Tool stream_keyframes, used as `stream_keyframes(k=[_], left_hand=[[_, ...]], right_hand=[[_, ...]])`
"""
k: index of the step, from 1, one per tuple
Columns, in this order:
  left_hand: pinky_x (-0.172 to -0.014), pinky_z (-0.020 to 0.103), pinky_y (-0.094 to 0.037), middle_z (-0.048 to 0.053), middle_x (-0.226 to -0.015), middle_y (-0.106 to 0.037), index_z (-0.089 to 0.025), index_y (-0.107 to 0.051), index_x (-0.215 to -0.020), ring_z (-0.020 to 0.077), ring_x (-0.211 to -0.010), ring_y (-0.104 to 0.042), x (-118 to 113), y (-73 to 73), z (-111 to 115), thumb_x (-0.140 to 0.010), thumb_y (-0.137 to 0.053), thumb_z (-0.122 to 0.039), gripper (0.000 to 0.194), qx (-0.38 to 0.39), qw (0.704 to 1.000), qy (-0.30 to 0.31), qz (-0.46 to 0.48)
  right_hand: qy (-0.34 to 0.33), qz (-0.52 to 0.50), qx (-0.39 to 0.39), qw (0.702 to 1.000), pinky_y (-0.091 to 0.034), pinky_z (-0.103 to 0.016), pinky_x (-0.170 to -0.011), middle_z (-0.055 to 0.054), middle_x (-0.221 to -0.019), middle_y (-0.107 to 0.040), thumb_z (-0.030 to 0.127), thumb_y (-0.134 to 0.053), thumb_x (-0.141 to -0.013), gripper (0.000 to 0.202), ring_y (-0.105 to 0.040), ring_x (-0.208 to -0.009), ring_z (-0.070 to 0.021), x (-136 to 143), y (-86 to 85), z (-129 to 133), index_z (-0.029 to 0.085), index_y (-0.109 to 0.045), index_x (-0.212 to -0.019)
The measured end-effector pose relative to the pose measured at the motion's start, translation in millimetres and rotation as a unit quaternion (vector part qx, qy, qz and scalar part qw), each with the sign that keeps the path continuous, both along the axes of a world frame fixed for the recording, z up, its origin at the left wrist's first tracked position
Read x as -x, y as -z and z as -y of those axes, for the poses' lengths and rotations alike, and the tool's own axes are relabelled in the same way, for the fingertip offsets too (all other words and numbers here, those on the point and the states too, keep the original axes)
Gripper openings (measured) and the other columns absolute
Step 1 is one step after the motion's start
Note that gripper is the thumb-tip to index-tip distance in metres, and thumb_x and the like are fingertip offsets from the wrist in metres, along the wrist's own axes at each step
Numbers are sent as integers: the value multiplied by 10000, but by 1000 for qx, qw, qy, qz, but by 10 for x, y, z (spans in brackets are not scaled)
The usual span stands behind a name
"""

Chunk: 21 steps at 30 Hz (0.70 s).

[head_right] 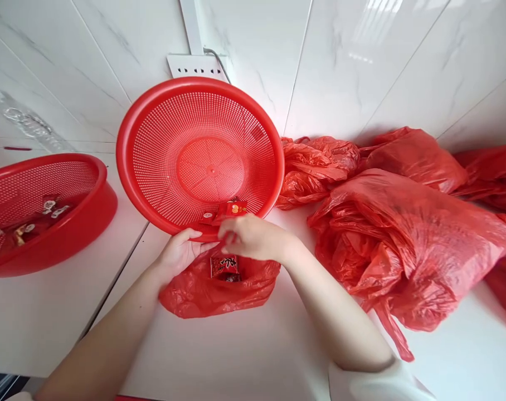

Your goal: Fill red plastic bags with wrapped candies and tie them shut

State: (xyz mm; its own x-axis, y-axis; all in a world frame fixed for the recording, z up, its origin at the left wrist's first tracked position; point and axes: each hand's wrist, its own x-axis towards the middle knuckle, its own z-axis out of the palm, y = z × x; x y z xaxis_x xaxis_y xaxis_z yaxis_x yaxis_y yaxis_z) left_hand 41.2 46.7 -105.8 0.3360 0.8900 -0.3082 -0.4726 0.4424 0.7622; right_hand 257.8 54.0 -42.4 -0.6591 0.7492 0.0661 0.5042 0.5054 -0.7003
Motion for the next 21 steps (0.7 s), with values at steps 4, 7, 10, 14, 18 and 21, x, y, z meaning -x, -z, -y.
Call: stream_keyframes(k=[4,7,10,14,18,21], left_hand=[[-1048,481,-438,150,-1145,-700,-63,-675,-1114,305,-1111,-636,-23,-5,13,-790,-492,-129,378,-7,1000,15,-11],[-1063,502,-418,147,-1163,-692,-66,-664,-1134,308,-1142,-617,-45,-13,23,-790,-482,-110,391,-9,1000,18,-9],[-1073,510,-408,141,-1169,-690,-72,-666,-1128,306,-1171,-599,-52,-9,28,-791,-476,-105,388,-10,1000,23,0],[-1076,507,-405,150,-1130,-706,-57,-693,-1053,316,-1187,-587,-45,10,30,-780,-487,-124,348,6,1000,31,4],[-1065,489,-424,138,-1141,-705,-71,-700,-1046,315,-1206,-573,-42,26,28,-762,-515,-119,342,0,1000,20,1],[-1055,481,-435,134,-1181,-688,-80,-693,-1074,313,-1220,-563,-34,38,27,-770,-520,-121,352,-7,1000,21,1]], right_hand=[[107,45,-129,985,-417,-465,-1005,-183,-1344,-531,425,-657,-830,621,-519,-1228,-308,70,242,-203,163,-460,-1357],[102,110,-135,979,-364,-515,-1051,-211,-1375,-503,443,-579,-895,608,-488,-1271,-331,88,455,-312,149,-410,-1400],[126,65,-97,985,-467,-445,-945,-172,-1154,-648,365,-470,-968,404,-631,-1070,-277,68,570,-405,145,-486,-1306],[253,-189,60,947,-564,-389,-799,-103,-975,-688,428,-471,-954,314,-682,-905,-236,4,566,-538,169,-560,-1108],[217,-483,299,794,-612,-337,-804,-73,-1172,-659,510,-526,-906,362,-660,-1028,-202,-57,439,-582,208,-581,-1099],[177,-521,342,762,-595,-278,-868,-54,-1125,-688,418,-688,-819,341,-671,-995,-165,-57,344,-525,194,-636,-1071]])
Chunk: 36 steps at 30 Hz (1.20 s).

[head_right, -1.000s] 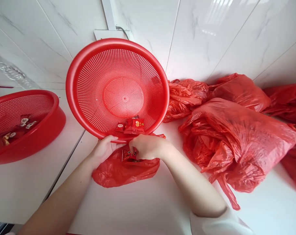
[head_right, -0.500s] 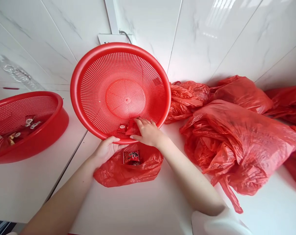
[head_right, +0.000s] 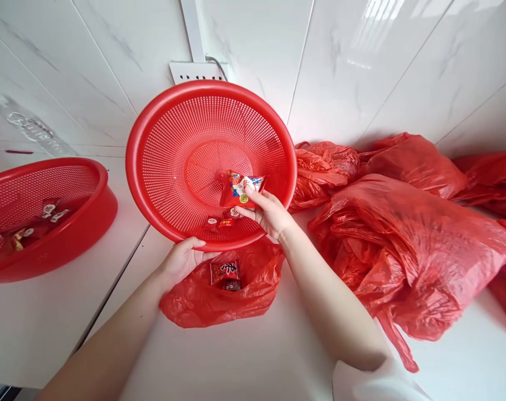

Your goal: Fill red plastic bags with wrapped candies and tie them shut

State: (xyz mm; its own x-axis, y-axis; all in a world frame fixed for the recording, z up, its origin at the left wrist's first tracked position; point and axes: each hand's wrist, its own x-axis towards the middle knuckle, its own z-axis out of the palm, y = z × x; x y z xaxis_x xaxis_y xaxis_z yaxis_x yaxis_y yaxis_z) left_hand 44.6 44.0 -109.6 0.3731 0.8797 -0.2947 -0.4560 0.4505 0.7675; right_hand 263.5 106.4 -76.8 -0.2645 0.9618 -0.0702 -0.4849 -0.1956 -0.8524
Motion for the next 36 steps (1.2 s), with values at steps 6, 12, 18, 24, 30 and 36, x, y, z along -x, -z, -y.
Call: stream_keyframes(k=[6,12,18,24,30,36], left_hand=[[-1041,484,-443,145,-1149,-700,-77,-681,-1110,314,-1170,-600,17,21,-3,-777,-511,-144,380,6,1000,19,1],[-1041,492,-440,150,-1153,-697,-73,-683,-1101,319,-1154,-611,1,0,5,-767,-523,-136,375,7,1000,8,-5],[-1057,489,-428,149,-1204,-674,-68,-673,-1122,313,-1193,-584,0,-9,1,-774,-506,-122,389,1,1000,9,-9],[-1056,486,-427,139,-1200,-679,-92,-662,-1165,310,-1147,-616,10,0,-2,-794,-506,-146,406,-7,1000,29,0],[-1061,481,-424,132,-1211,-674,-95,-661,-1173,304,-1155,-611,13,4,1,-801,-499,-140,409,-16,1000,23,-3],[-1053,499,-425,144,-1221,-666,-87,-642,-1195,316,-1168,-599,28,13,-7,-810,-500,-144,414,-17,999,24,-15]], right_hand=[[-1,32,23,999,-615,-268,-789,-79,-1048,-718,298,-789,-720,350,-691,-944,-183,59,14,75,145,-684,-1017],[-13,37,15,999,-612,-277,-786,-49,-1041,-724,261,-812,-684,329,-692,-917,-167,52,15,72,166,-708,-981],[-39,64,-2,997,-611,-282,-790,-71,-1032,-720,315,-815,-687,379,-695,-912,-176,101,-29,113,144,-686,-1000],[-34,113,0,993,-575,-210,-531,-84,-994,-704,406,-755,-749,412,-691,-703,-140,98,-129,168,163,-621,-1053],[-2,179,-147,973,-543,-299,-772,-46,-919,-710,296,-838,-632,349,-658,-806,-158,43,-235,197,156,-675,-908],[34,152,-93,983,-452,-225,-601,4,-714,-639,423,-773,-715,295,-562,-616,-88,38,-211,149,161,-640,-744]])
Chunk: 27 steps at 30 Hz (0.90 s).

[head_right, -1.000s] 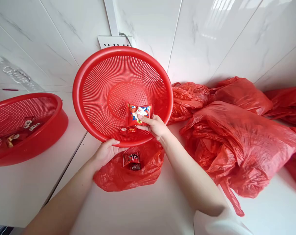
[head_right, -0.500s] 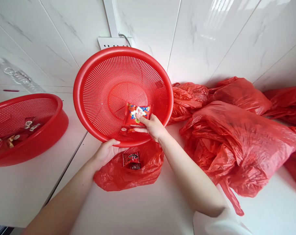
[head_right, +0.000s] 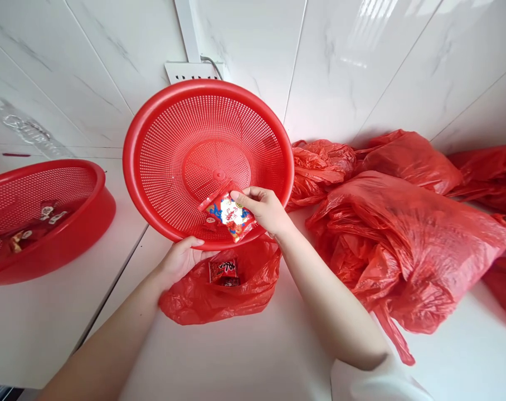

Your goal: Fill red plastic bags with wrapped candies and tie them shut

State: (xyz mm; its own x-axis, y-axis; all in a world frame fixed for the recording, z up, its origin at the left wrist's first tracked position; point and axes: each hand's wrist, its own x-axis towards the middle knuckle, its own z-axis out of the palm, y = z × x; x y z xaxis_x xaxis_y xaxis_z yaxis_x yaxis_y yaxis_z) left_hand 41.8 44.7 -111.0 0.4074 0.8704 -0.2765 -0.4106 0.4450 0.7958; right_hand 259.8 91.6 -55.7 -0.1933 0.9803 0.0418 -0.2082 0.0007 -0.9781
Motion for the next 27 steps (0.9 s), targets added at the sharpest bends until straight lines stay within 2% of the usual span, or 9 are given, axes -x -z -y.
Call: stream_keyframes(k=[3,11,22,25,27], left_hand=[[-1055,496,-423,141,-1222,-666,-94,-636,-1207,314,-1172,-596,9,11,-3,-814,-505,-149,418,0,1000,3,2],[-1050,502,-428,144,-1218,-668,-84,-655,-1168,321,-1190,-582,-16,-27,14,-798,-502,-139,404,5,1000,-3,0],[-1044,531,-423,157,-1158,-694,-74,-670,-1125,335,-1149,-609,-29,-66,6,-771,-522,-146,390,5,1000,-8,-13],[-1029,550,-430,158,-1153,-695,-70,-658,-1150,346,-1136,-615,-53,-110,21,-768,-513,-160,419,24,1000,-6,-9],[-1024,547,-437,160,-1145,-697,-63,-659,-1148,349,-1120,-623,-72,-138,40,-766,-510,-163,422,33,999,-11,-15]], right_hand=[[4,-7,0,1000,-421,-223,-587,16,-698,-610,445,-766,-714,322,-526,-603,-82,12,25,-17,162,-616,-748],[30,44,-73,996,-352,-225,-552,31,-655,-541,446,-735,-740,329,-450,-575,-79,-9,72,-40,174,-553,-704],[34,156,-141,977,-374,-233,-582,30,-645,-515,457,-678,-802,335,-434,-588,-87,-2,126,-55,173,-538,-691],[3,166,-159,973,-386,-230,-590,20,-669,-535,461,-653,-827,326,-460,-613,-94,-37,38,-16,170,-560,-711],[-65,176,-161,969,-404,-233,-594,3,-705,-577,473,-621,-849,317,-495,-634,-106,-83,-62,38,166,-611,-767]])
